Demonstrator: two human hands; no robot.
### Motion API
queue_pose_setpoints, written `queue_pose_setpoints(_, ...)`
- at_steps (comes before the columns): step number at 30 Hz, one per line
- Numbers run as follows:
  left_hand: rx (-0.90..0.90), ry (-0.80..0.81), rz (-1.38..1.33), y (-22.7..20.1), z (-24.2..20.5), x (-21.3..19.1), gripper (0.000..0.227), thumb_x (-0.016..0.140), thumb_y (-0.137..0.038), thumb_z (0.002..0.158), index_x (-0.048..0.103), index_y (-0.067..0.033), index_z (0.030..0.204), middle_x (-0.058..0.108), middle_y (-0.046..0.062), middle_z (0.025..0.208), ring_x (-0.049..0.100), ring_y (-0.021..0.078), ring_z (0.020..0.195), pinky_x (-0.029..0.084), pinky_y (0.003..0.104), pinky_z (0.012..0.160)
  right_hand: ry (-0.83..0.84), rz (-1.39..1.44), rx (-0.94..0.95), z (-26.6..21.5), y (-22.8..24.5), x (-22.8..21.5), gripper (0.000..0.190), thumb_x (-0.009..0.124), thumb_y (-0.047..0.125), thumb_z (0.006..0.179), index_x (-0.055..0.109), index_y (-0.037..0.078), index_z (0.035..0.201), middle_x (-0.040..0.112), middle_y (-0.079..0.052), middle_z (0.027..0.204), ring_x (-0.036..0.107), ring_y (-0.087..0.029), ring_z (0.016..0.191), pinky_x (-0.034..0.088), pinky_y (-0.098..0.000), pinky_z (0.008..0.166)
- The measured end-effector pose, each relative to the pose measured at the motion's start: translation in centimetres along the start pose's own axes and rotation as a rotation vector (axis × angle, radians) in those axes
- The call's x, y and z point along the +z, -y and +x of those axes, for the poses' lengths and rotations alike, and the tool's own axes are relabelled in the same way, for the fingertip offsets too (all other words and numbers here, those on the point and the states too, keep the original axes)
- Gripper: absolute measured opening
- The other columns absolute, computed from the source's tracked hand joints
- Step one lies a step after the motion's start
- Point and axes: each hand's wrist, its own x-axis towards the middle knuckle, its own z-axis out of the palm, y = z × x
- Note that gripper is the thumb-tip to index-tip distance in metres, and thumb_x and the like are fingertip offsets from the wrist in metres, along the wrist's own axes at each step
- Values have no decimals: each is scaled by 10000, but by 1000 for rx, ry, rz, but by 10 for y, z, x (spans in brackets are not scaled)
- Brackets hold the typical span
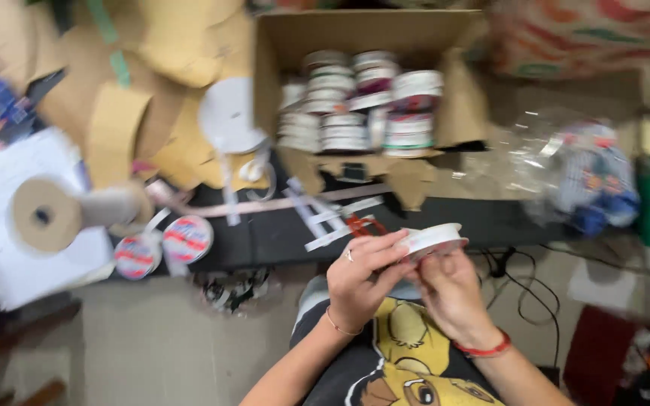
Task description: The person repeatedly pulls white tape from a roll, cuts it into short strips using orange scissors, and places the cut pieces on a cluttered table. The person also handles a measuring tape and other items on the table.
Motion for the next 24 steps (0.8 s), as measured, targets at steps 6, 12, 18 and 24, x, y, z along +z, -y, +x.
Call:
queue_pose_setpoints(6,-57,67,-140,-5,-1,65,172,595,2,800,549,-39,961,607,126,954,635,277,914,489,326,798,-158,-358,-8,-6,41,-40,241,584,0,745,577,-19,986,633,-119,929,588,-182,835,471,-276,750)
queue_pose_setpoints(12,-49,348,-11,-9,12,106,96,608,-73,799,586,-53,890,613,83,939,613,182,851,491,260,764,-205,-1394,-467,5,130,-106,172,606,68,757,630,110,923,605,-39,943,545,-170,904,404,-291,841)
queue_pose_setpoints(18,-24,662,150,2,-5,132,144,612,-290,793,557,-158,807,563,-49,644,494,123,496,417,261,567,-294,-1618,-720,50,179,-165,178,710,29,784,610,0,928,519,-125,890,491,-185,627,434,-288,615)
queue_pose_setpoints(24,-247,937,132,7,-32,140,180,564,-392,775,534,-215,792,635,-33,754,616,208,643,425,320,541,-183,-1625,-835,61,171,-175,58,646,-51,831,639,-34,886,554,-147,864,531,-252,790,422,-331,695)
